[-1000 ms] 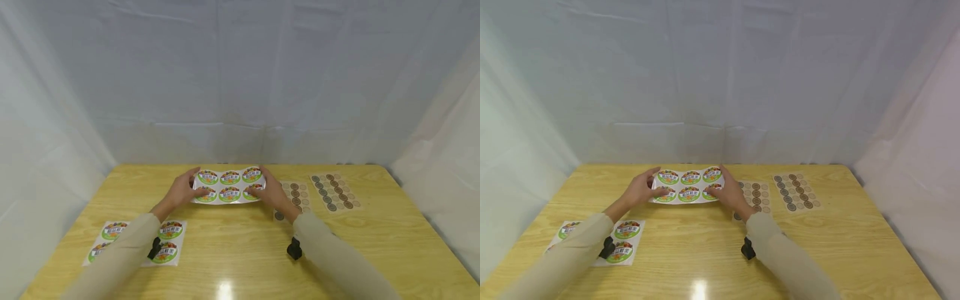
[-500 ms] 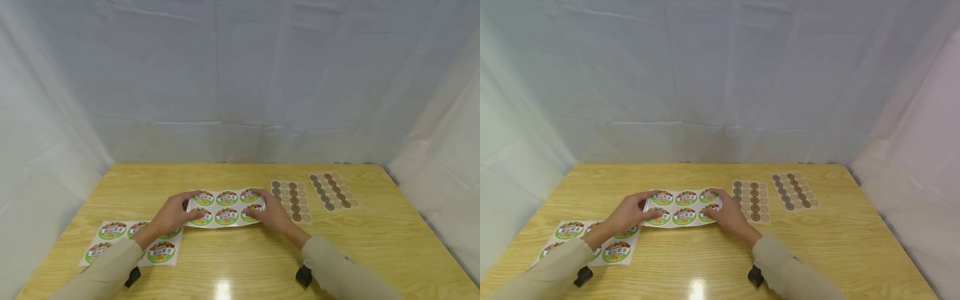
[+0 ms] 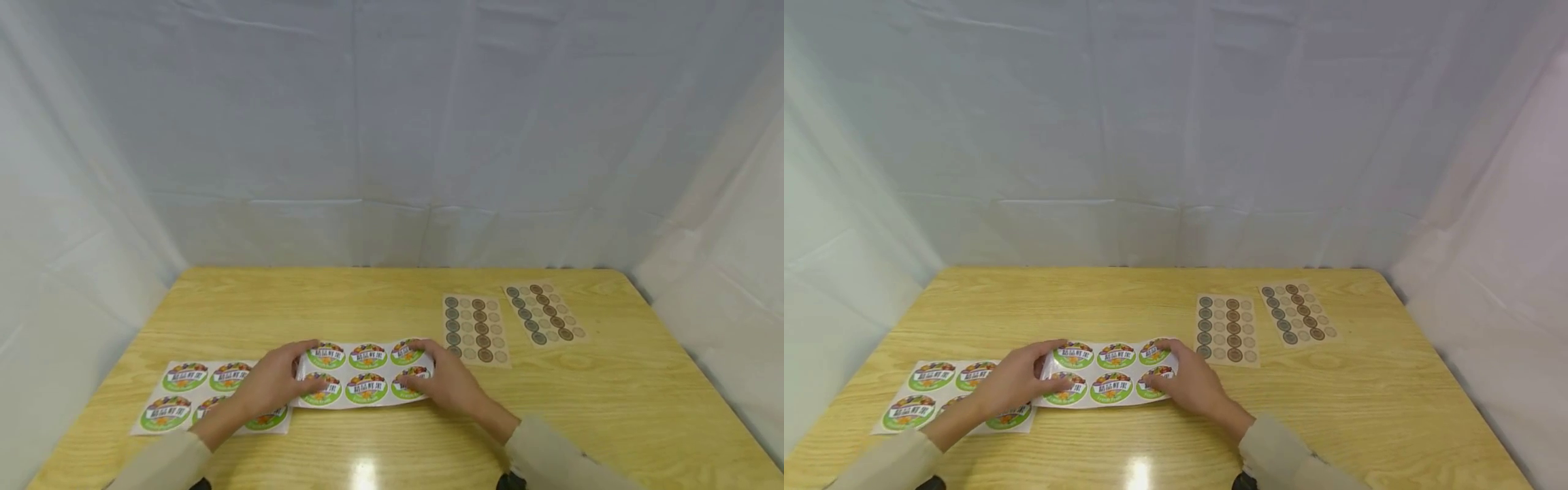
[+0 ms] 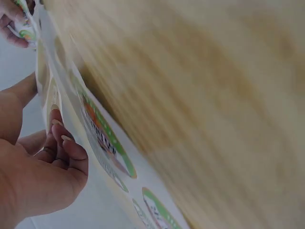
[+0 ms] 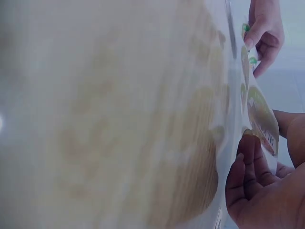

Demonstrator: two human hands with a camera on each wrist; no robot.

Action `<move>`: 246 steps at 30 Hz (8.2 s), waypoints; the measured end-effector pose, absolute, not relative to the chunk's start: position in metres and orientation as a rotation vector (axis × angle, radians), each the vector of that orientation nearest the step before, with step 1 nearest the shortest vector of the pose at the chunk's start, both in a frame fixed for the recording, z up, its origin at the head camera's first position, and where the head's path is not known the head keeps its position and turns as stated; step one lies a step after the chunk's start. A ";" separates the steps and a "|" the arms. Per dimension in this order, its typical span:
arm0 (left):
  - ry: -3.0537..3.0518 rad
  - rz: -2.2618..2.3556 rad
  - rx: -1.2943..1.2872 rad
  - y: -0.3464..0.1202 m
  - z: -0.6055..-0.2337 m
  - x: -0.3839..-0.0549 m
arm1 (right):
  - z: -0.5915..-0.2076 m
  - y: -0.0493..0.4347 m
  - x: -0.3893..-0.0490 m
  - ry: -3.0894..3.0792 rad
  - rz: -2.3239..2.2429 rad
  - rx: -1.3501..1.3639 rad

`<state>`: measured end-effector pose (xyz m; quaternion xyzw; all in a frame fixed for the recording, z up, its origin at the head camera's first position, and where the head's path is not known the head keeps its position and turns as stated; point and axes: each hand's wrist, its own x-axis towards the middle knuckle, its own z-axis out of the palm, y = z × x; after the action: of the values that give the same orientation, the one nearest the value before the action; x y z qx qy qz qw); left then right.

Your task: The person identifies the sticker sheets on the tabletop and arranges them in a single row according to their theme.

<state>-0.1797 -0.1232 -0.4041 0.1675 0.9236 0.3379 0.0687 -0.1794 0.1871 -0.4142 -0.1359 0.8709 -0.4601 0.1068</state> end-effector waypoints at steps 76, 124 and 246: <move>3.133 0.441 0.865 -0.120 -0.408 -0.129 | -0.403 0.203 -0.147 2.923 -0.273 -0.828; 2.536 1.292 0.603 0.012 -0.385 -0.214 | -0.396 0.328 -0.231 2.726 -1.248 -0.199; 2.801 0.807 0.588 0.098 -0.391 -0.252 | -0.386 0.296 -0.227 2.788 -0.783 -0.138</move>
<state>-0.2521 0.0979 -0.3912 0.1970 0.9387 0.2703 0.0839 -0.2272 0.2962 -0.3865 -0.0471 0.9547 -0.2679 0.1209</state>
